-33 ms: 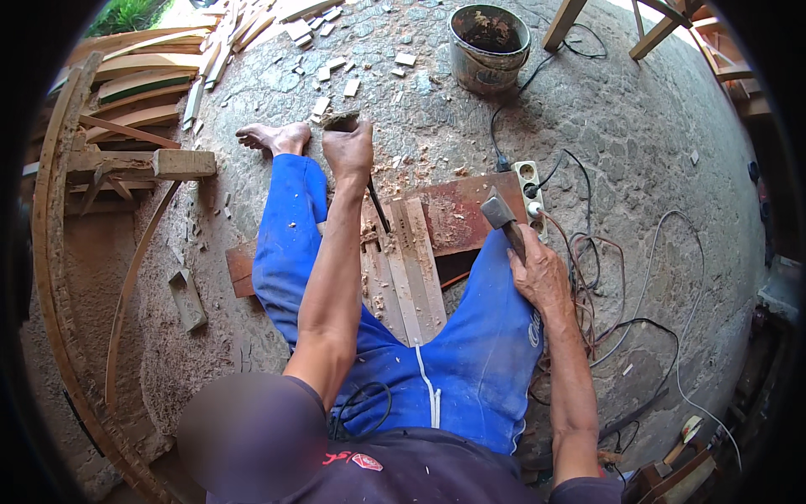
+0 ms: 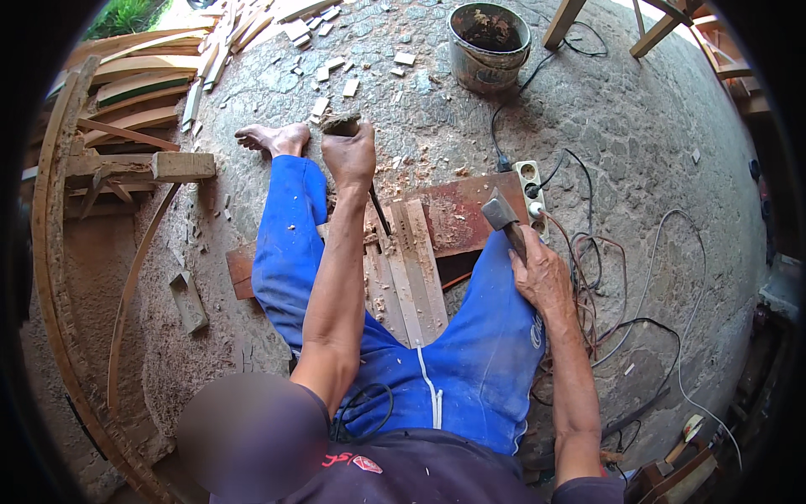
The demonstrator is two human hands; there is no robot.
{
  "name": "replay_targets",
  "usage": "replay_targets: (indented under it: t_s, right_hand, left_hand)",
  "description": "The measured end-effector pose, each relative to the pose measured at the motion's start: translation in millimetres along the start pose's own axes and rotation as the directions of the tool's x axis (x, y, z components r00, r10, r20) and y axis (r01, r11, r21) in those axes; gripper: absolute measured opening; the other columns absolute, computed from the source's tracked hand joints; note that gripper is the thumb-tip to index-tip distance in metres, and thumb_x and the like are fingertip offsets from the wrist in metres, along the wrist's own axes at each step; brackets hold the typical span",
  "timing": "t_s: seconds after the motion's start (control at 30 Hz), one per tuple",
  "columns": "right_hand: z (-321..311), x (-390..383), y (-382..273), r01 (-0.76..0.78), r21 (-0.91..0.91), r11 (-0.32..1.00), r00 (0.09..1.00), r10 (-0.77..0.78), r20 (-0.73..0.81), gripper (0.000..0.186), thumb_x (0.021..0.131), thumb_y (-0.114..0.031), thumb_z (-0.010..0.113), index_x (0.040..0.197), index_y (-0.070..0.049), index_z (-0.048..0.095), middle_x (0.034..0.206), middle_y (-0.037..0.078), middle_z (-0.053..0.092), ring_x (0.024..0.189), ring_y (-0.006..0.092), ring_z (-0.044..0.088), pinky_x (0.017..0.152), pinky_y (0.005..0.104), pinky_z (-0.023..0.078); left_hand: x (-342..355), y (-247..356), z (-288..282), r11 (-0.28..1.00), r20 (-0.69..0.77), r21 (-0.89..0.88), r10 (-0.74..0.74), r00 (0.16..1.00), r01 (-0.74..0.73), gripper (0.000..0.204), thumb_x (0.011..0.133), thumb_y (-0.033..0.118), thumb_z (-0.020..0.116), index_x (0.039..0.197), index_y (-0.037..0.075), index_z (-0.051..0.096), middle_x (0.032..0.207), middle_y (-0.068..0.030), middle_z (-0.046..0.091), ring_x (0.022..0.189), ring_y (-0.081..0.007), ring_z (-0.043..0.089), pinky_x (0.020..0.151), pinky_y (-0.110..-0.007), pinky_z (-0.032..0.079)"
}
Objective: The person sits on the floor and uses a chisel and mallet to carve a small piece of wood. They repeatedly strike the chisel to remove wood shavings and shape the piece.
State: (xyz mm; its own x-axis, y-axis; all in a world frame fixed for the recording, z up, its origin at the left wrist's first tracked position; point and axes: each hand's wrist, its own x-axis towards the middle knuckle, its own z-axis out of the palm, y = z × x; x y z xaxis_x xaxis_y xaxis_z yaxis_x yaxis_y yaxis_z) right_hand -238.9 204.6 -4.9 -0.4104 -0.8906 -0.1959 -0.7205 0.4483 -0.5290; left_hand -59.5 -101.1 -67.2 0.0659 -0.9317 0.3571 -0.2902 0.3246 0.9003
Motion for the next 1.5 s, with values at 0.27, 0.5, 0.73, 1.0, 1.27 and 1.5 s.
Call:
replay_targets:
  t_s: [0.27,0.5,0.73,1.0,1.27,1.5]
  right_hand:
    - [7.8,20.0,-5.6,0.015,-0.06,0.998,0.999,-0.013,0.041,0.041,0.095,-0.019,0.065,0.132,-0.01,0.05,0.099,0.027,0.072,0.091,0.0488,0.069,0.076,0.0563,0.055]
    - [8.5,26.1,-21.8,0.025,-0.077,0.997,0.995,-0.018,0.1,0.042,0.094,-0.018,0.066,0.132,-0.01,0.05,0.099,0.026,0.072,0.093,0.0486,0.069,0.077,0.0565,0.055]
    - [4.4,25.8,-1.2,0.107,-0.174,0.979,0.989,-0.087,0.119,0.041,0.094,-0.02,0.066,0.13,-0.01,0.05,0.096,0.025,0.071,0.087,0.0491,0.069,0.075,0.0579,0.055]
    - [-2.7,52.9,-68.5,0.397,0.272,0.877,0.549,-0.464,0.695,0.036,0.088,-0.028,0.076,0.113,-0.008,0.059,0.087,0.016,0.065,0.081,0.0386,0.065,0.073,0.0471,0.049]
    - [63.4,89.9,-115.5,0.462,0.248,0.852,0.136,-0.345,0.929,0.045,0.089,-0.04,0.076,0.117,-0.007,0.061,0.094,0.017,0.066,0.095,0.036,0.065,0.084,0.0477,0.049]
    - [46.8,202.1,-117.6,0.316,0.178,0.932,0.944,-0.327,0.032,0.043,0.093,-0.031,0.072,0.124,-0.007,0.054,0.073,0.008,0.061,0.064,0.0223,0.063,0.06,0.0422,0.052]
  left_hand:
    - [33.5,-44.9,-0.3,0.82,0.249,0.071,-0.566,0.786,0.568,0.024,0.081,0.013,0.074,0.063,0.0,0.064,0.059,-0.0077,0.062,0.05,-0.0168,0.058,0.05,-0.038,0.047]
    - [54.0,-98.3,-24.6,0.435,0.456,0.252,-0.841,0.29,0.865,0.024,0.087,0.022,0.08,0.08,0.005,0.065,0.061,-0.0039,0.059,0.051,-0.0137,0.057,0.046,-0.032,0.044]
    - [125.2,148.9,-141.2,1.0,0.435,-0.003,-0.003,0.9,0.004,0.027,0.091,0.03,0.082,0.084,0.01,0.066,0.065,0.0033,0.059,0.05,-0.0051,0.047,0.046,-0.023,0.039]
    - [31.3,149.8,-284.8,0.84,0.236,0.534,-0.035,0.971,-0.099,0.03,0.084,0.018,0.086,0.102,0.001,0.068,0.087,-0.0117,0.075,0.079,-0.0193,0.073,0.073,-0.035,0.057]
    - [-69.2,91.6,-343.1,0.767,0.164,0.606,-0.381,0.91,0.212,0.031,0.084,0.018,0.084,0.098,0.0,0.064,0.087,-0.0188,0.074,0.084,-0.034,0.076,0.074,-0.041,0.057]
    - [-101.0,68.7,-317.6,0.809,0.295,0.544,-0.432,0.852,0.221,0.036,0.083,0.02,0.084,0.101,0.0,0.061,0.089,-0.0215,0.073,0.089,-0.0397,0.074,0.076,-0.044,0.057]
